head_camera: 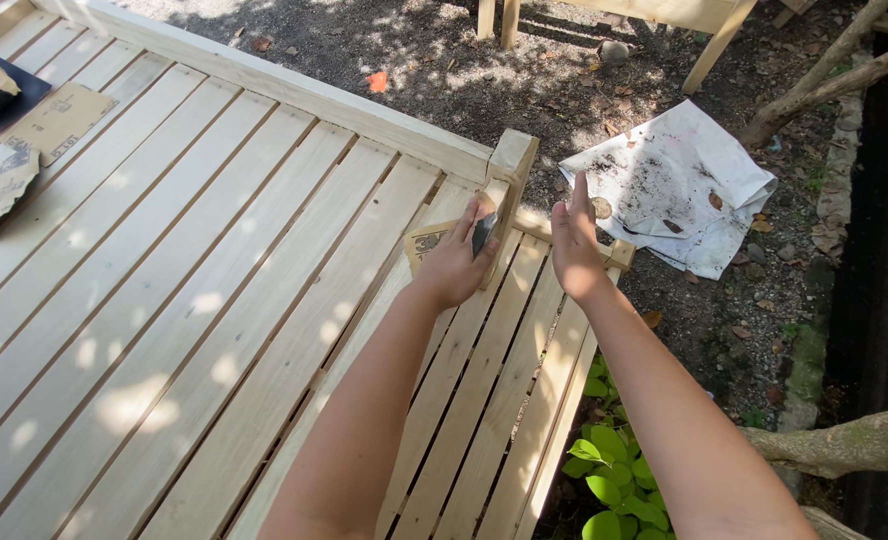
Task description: The person sands the slatted wooden surface and frame of a furniture panel by hand, rubbing sandpaper back and forth across the planks and edges, working progressively along the surface and over the side rails.
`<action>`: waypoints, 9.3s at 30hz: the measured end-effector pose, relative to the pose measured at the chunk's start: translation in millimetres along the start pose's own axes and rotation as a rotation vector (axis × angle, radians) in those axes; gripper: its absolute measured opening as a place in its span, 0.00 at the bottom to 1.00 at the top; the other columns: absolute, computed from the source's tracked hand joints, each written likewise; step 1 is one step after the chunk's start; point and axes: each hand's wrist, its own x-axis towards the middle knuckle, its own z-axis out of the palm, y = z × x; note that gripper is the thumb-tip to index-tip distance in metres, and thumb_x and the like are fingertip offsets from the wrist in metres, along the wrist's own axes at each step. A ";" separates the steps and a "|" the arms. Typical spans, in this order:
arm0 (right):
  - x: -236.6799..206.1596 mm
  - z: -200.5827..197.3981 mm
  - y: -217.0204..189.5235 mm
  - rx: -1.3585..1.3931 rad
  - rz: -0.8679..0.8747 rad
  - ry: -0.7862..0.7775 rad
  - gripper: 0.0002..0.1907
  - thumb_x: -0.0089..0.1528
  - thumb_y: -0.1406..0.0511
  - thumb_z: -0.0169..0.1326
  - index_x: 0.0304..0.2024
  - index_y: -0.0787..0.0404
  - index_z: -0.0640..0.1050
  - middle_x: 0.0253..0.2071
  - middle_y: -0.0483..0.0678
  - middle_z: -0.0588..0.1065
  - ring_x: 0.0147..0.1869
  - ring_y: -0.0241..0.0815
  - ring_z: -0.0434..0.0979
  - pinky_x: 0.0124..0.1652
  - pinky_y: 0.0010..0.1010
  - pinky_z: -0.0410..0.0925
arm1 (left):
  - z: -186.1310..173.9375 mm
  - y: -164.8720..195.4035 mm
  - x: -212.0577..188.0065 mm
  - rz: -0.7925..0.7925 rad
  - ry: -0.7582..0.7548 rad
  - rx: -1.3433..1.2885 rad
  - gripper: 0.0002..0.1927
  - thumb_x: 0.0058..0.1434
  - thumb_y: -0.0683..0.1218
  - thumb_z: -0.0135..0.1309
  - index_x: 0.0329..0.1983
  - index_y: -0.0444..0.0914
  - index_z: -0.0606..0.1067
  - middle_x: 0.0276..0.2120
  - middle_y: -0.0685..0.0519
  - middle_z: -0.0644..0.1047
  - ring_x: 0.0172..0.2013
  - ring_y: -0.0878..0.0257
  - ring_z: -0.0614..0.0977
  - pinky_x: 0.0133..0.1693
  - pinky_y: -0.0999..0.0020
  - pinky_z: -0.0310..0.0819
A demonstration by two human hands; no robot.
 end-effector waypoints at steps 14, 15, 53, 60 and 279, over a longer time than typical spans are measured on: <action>-57.7 22.4 -50.7 -0.127 -0.140 -0.133 0.38 0.74 0.48 0.34 0.79 0.58 0.41 0.80 0.66 0.38 0.84 0.67 0.36 0.74 0.50 0.47 | -19.2 6.9 -166.5 0.095 0.014 0.488 0.39 0.71 0.60 0.36 0.78 0.35 0.45 0.76 0.42 0.44 0.74 0.40 0.51 0.69 0.44 0.48; -60.4 19.9 -53.8 -0.147 -0.109 -0.131 0.38 0.74 0.48 0.34 0.79 0.57 0.41 0.80 0.65 0.38 0.84 0.66 0.38 0.73 0.49 0.48 | -16.0 9.7 -147.7 0.082 -0.004 0.523 0.38 0.71 0.60 0.36 0.78 0.37 0.45 0.76 0.42 0.43 0.74 0.39 0.48 0.69 0.41 0.47; -96.0 3.1 -35.5 -0.175 0.088 -0.111 0.37 0.72 0.46 0.32 0.79 0.51 0.43 0.80 0.58 0.43 0.84 0.58 0.41 0.74 0.44 0.46 | 6.4 10.6 -126.9 0.189 0.031 0.685 0.36 0.71 0.57 0.34 0.76 0.33 0.48 0.77 0.45 0.46 0.75 0.47 0.47 0.70 0.53 0.43; -116.7 26.8 -49.2 -0.129 0.140 -0.172 0.38 0.71 0.45 0.32 0.78 0.48 0.40 0.80 0.57 0.40 0.82 0.57 0.42 0.72 0.42 0.48 | -6.8 -3.2 -253.0 0.175 0.000 0.650 0.37 0.70 0.56 0.36 0.76 0.32 0.47 0.76 0.42 0.47 0.74 0.46 0.48 0.70 0.54 0.40; -218.6 131.2 -111.8 -0.224 0.022 -0.174 0.39 0.72 0.44 0.29 0.78 0.53 0.42 0.81 0.55 0.42 0.84 0.61 0.29 0.74 0.53 0.33 | -38.4 -18.6 -414.7 -0.072 -0.046 0.640 0.44 0.63 0.50 0.46 0.77 0.32 0.41 0.76 0.40 0.42 0.74 0.46 0.48 0.71 0.55 0.44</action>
